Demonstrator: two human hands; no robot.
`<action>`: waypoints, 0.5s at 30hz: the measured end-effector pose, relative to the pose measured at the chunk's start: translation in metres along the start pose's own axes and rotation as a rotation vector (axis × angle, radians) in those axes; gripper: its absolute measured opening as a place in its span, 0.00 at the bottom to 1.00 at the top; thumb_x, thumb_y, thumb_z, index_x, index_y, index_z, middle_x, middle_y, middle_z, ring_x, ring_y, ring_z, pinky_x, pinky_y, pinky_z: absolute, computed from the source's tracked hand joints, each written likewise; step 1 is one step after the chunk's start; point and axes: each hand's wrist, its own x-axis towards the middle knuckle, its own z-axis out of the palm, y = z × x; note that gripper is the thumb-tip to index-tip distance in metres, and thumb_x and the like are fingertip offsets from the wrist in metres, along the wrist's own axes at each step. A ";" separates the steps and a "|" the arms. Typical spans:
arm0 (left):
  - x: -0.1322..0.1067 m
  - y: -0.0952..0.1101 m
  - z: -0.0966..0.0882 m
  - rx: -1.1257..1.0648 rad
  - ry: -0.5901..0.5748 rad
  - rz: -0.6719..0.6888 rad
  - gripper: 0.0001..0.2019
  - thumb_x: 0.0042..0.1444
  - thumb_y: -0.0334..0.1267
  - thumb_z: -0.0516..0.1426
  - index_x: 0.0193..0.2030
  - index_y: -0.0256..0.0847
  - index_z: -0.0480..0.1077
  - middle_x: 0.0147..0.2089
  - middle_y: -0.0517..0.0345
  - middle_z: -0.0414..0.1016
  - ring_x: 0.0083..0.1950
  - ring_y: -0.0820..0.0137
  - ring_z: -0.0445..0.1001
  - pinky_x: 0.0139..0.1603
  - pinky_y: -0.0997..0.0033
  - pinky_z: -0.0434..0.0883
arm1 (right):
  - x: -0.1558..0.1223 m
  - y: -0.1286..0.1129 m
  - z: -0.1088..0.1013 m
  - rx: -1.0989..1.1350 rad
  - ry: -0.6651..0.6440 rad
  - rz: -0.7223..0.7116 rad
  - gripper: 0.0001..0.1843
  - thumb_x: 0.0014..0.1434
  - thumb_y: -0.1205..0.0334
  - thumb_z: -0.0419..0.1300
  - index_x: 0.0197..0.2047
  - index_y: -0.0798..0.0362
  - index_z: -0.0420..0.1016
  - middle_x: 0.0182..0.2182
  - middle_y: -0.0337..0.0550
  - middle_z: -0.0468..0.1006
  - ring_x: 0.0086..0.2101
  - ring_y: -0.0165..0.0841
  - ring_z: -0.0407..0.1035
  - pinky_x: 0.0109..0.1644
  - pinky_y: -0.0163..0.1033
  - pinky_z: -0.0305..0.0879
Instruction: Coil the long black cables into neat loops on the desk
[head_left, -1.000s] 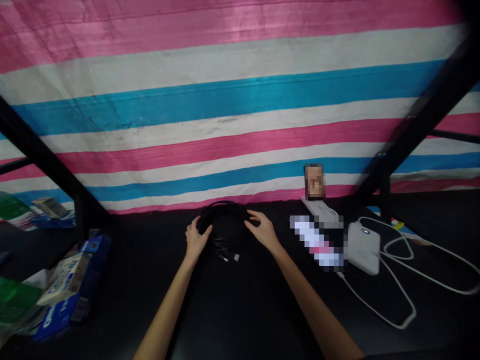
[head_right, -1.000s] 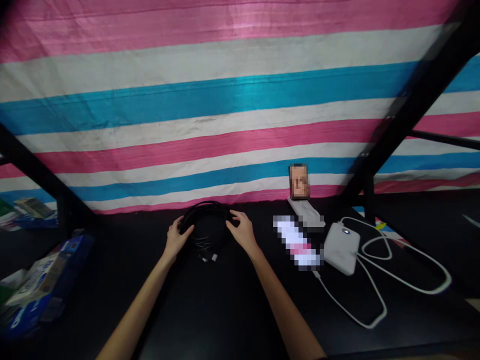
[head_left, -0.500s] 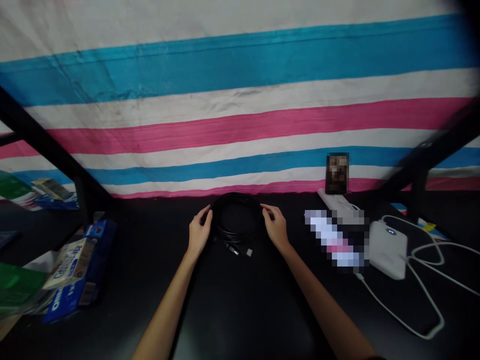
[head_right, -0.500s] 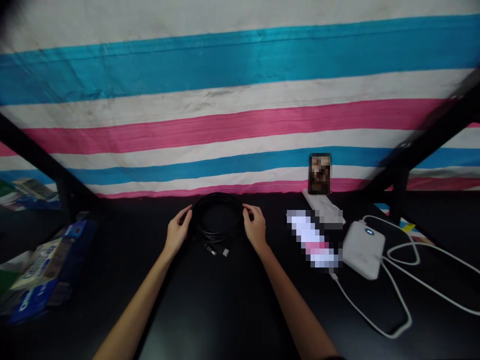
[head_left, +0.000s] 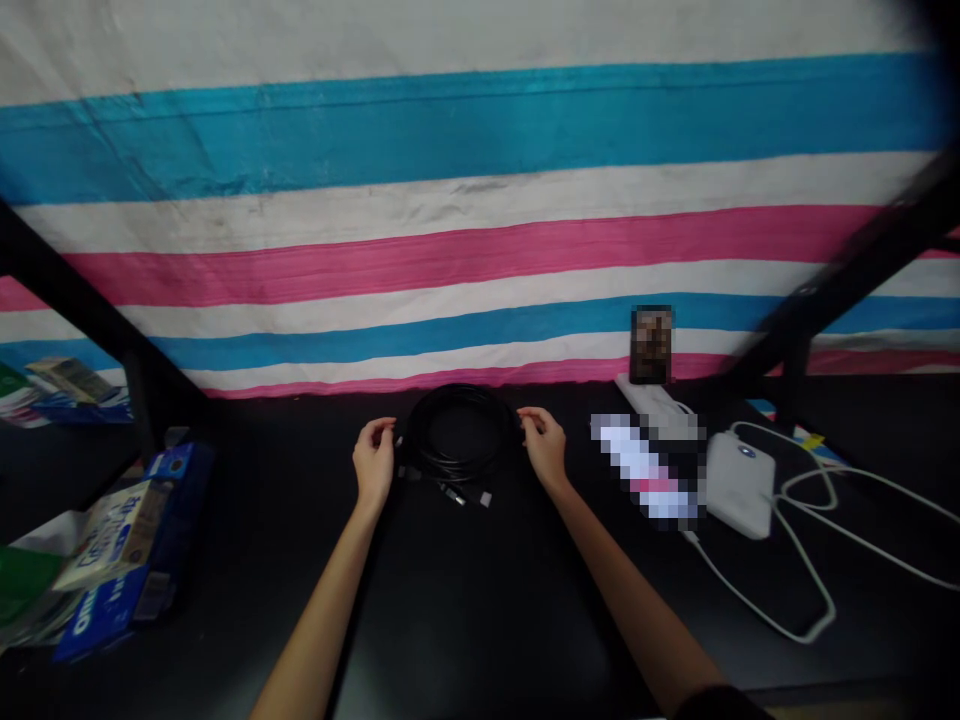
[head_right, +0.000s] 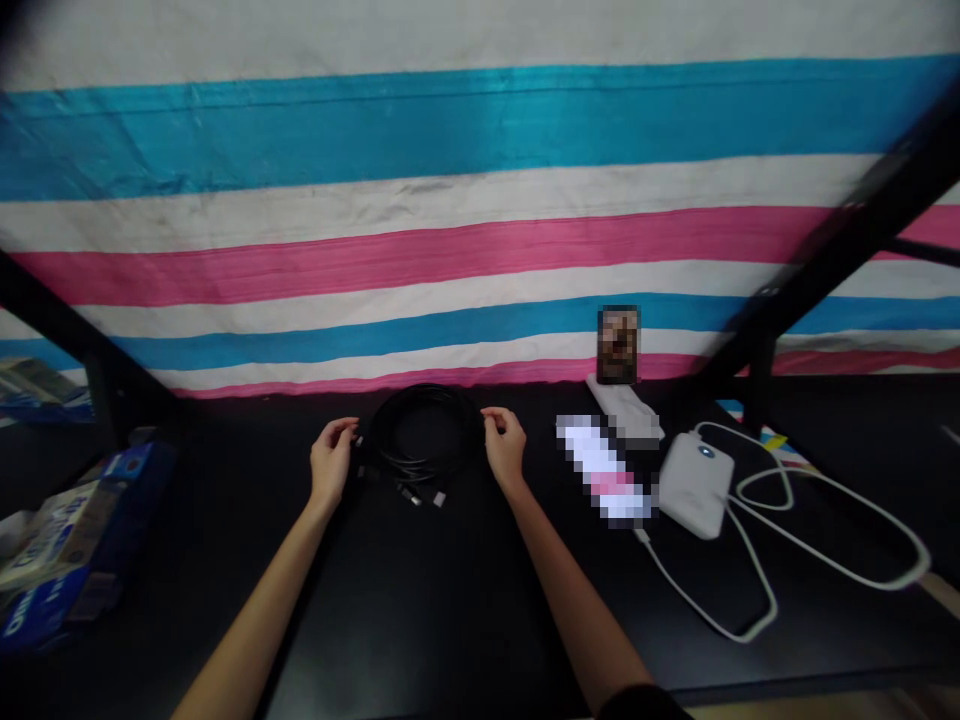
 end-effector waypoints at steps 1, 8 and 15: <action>-0.001 0.000 0.000 0.001 0.008 0.009 0.13 0.50 0.42 0.52 0.39 0.39 0.71 0.40 0.53 0.74 0.41 0.65 0.71 0.45 0.67 0.66 | 0.000 0.000 0.000 -0.001 0.001 -0.002 0.15 0.51 0.57 0.51 0.35 0.56 0.74 0.33 0.48 0.76 0.33 0.37 0.70 0.30 0.38 0.66; -0.006 -0.003 0.003 -0.008 -0.001 -0.001 0.15 0.50 0.43 0.52 0.42 0.39 0.71 0.40 0.53 0.73 0.42 0.65 0.71 0.46 0.66 0.66 | 0.000 -0.002 0.000 0.002 -0.006 0.005 0.14 0.52 0.58 0.51 0.35 0.56 0.73 0.31 0.47 0.76 0.31 0.36 0.70 0.29 0.37 0.66; -0.004 -0.005 0.002 -0.001 -0.016 -0.006 0.14 0.50 0.44 0.53 0.39 0.39 0.71 0.38 0.54 0.73 0.40 0.65 0.71 0.44 0.66 0.66 | -0.001 -0.002 0.000 0.016 -0.017 0.005 0.14 0.51 0.58 0.51 0.35 0.56 0.74 0.31 0.47 0.76 0.31 0.35 0.70 0.29 0.36 0.65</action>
